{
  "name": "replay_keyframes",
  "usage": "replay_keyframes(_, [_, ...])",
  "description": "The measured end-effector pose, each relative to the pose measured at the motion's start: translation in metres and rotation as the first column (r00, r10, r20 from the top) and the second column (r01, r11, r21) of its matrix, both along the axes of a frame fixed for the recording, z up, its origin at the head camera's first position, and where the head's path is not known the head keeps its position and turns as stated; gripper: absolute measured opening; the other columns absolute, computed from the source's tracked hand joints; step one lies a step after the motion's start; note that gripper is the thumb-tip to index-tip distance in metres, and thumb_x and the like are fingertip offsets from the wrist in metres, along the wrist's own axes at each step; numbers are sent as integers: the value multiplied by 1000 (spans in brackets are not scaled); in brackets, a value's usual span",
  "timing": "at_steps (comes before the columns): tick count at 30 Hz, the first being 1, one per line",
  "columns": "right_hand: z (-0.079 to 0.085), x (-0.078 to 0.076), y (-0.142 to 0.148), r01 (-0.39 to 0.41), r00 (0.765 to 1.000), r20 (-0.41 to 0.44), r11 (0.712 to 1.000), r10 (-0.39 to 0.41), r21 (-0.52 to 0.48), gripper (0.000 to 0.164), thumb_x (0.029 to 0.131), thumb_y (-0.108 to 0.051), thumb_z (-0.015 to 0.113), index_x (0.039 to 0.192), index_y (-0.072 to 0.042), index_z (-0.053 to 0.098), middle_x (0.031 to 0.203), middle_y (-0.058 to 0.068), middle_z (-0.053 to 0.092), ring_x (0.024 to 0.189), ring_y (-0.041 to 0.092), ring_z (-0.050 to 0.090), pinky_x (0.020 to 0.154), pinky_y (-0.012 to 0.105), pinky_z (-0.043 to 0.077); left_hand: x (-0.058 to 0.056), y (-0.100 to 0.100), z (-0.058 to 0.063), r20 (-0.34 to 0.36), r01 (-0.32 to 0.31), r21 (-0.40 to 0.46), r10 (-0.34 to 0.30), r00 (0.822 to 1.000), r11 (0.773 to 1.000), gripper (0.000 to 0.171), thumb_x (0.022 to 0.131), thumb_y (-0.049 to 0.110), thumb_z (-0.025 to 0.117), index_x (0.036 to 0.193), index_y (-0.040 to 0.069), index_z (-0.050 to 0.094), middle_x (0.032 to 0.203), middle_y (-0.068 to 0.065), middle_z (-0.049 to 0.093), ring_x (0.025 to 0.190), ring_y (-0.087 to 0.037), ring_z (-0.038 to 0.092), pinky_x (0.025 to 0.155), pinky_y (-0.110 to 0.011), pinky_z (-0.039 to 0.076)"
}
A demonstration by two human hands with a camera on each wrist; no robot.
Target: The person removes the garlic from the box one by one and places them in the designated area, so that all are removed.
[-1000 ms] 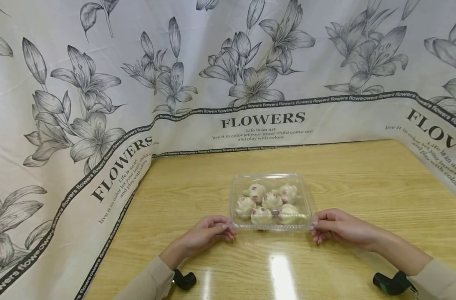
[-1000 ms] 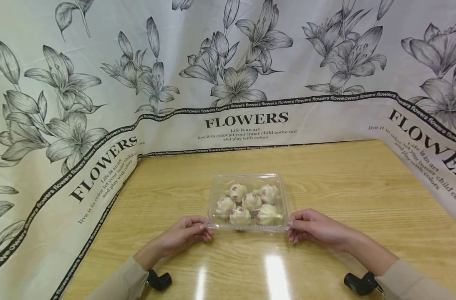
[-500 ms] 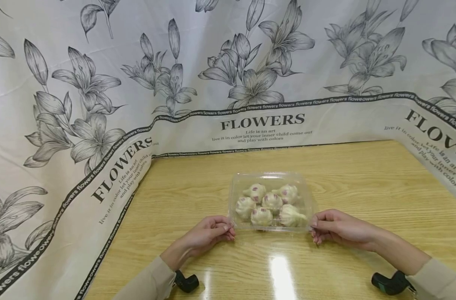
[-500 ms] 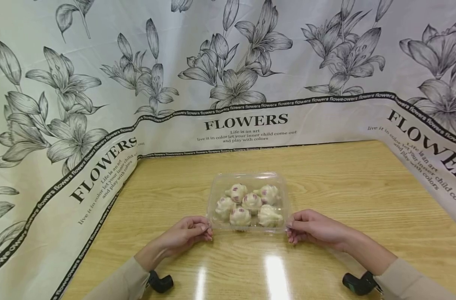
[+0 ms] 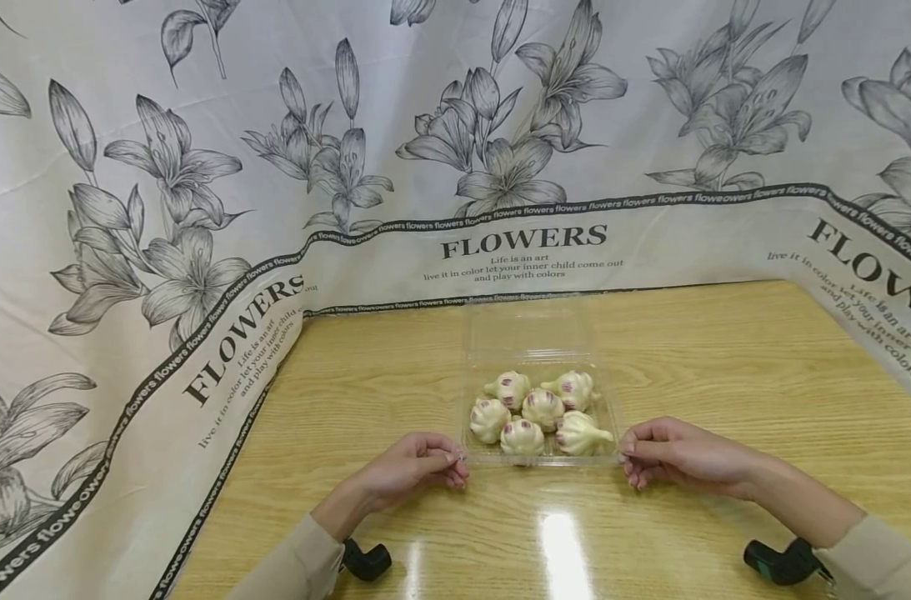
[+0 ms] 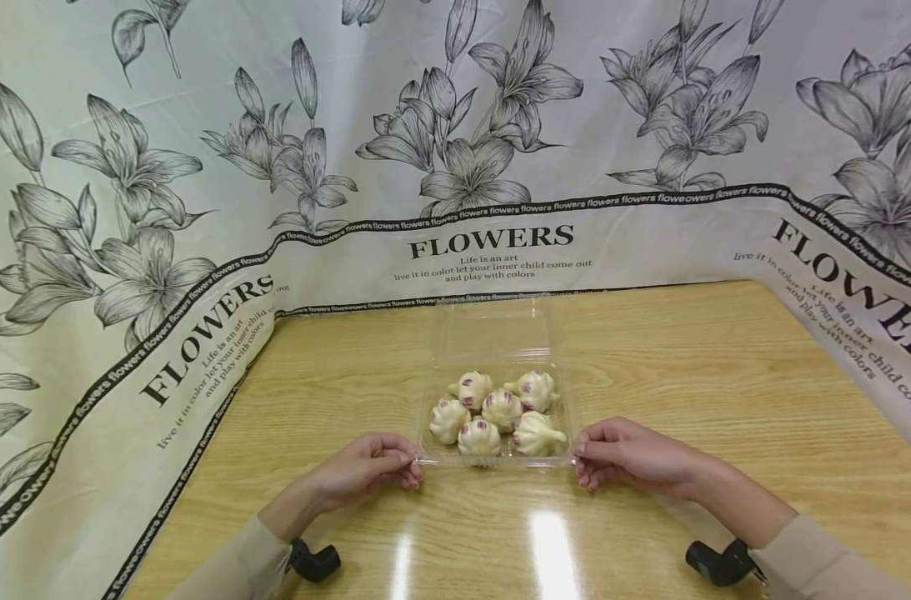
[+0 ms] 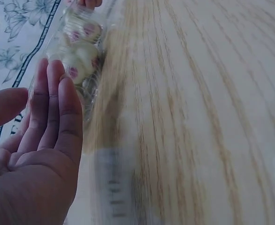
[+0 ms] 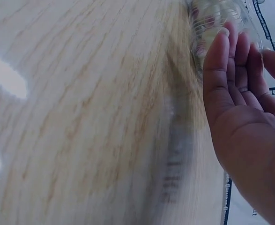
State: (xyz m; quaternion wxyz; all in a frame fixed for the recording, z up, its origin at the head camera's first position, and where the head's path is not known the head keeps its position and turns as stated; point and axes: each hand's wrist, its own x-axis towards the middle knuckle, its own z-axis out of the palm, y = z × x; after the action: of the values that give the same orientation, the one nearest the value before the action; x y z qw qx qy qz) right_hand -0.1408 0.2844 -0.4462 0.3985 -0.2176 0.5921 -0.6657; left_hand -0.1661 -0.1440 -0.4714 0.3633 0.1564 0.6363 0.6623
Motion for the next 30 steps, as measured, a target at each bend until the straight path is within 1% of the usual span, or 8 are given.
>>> replay_keyframes(7, [0, -1, 1, 21, 998, -55, 998, -18, 60, 32, 112, -11, 40, 116, 15, 58, 107, 14, 65, 97, 18, 66, 85, 35, 60, -1, -1, 0, -12, 7, -17, -7, 1000, 1000, 27, 105, 7, 54, 122, -14, 59, 108, -20, 71, 95, -21, 70, 92, -35, 60])
replay_keyframes(11, [3, 0, 2, 67, 990, -132, 987, -48, 144, 33, 112, -13, 42, 116, 15, 59, 104, 17, 65, 94, 23, 67, 82, 38, 61, -2, -2, 1, -46, 3, -32, -5, 999, 999, 28, 105, 6, 55, 122, -15, 59, 111, -24, 70, 97, -22, 70, 94, -36, 59])
replay_keyframes(15, [8, 1, 1, 144, 965, -251, 955, -77, 261, 33, 110, -16, 46, 116, 13, 61, 101, 21, 66, 91, 31, 68, 79, 42, 62, -2, -4, 2, -101, -21, -72, 13, 995, 997, 26, 105, 6, 56, 122, -12, 60, 111, -25, 70, 100, -24, 70, 94, -37, 59])
replay_keyframes(18, [13, 1, 0, 207, 934, -346, 923, -88, 325, 30, 109, -17, 50, 116, 10, 62, 98, 20, 68, 87, 32, 68, 76, 40, 62, -2, -5, 4, -179, -44, -131, 20, 984, 990, 27, 104, 10, 59, 125, -7, 60, 111, -23, 71, 100, -27, 70, 91, -37, 60])
replay_keyframes(21, [18, 1, 0, 273, 887, -454, 893, -89, 359, 27, 108, -15, 53, 119, 8, 61, 96, 16, 69, 83, 26, 68, 71, 35, 61, -1, -6, 6, -275, -81, -189, 27, 961, 979, 33, 104, 13, 61, 132, -3, 57, 114, -17, 69, 102, -29, 70, 87, -36, 60])
replay_keyframes(23, [20, 2, -1, 321, 836, -543, 872, -77, 370, 26, 107, -14, 55, 120, 8, 61, 97, 13, 69, 83, 19, 67, 70, 32, 59, -1, -6, 8, -341, -110, -218, 30, 940, 970, 37, 104, 16, 61, 137, -1, 54, 117, -14, 66, 104, -29, 69, 86, -37, 60])
replay_keyframes(27, [25, 2, -3, 430, 690, -723, 819, -27, 380, 26, 103, -11, 61, 121, 8, 62, 99, 4, 68, 88, 6, 64, 71, 26, 57, -1, -6, 11, -466, -173, -251, 37, 884, 953, 43, 104, 20, 62, 142, 3, 52, 126, -11, 62, 108, -25, 67, 85, -39, 60])
replay_keyframes(30, [28, 1, -5, 500, 590, -807, 781, 10, 375, 27, 101, -11, 65, 122, 7, 63, 98, -4, 66, 89, 2, 61, 72, 26, 57, -3, -4, 13, -551, -216, -262, 38, 833, 940, 46, 104, 22, 63, 144, 3, 51, 134, -12, 60, 111, -23, 65, 88, -38, 59])
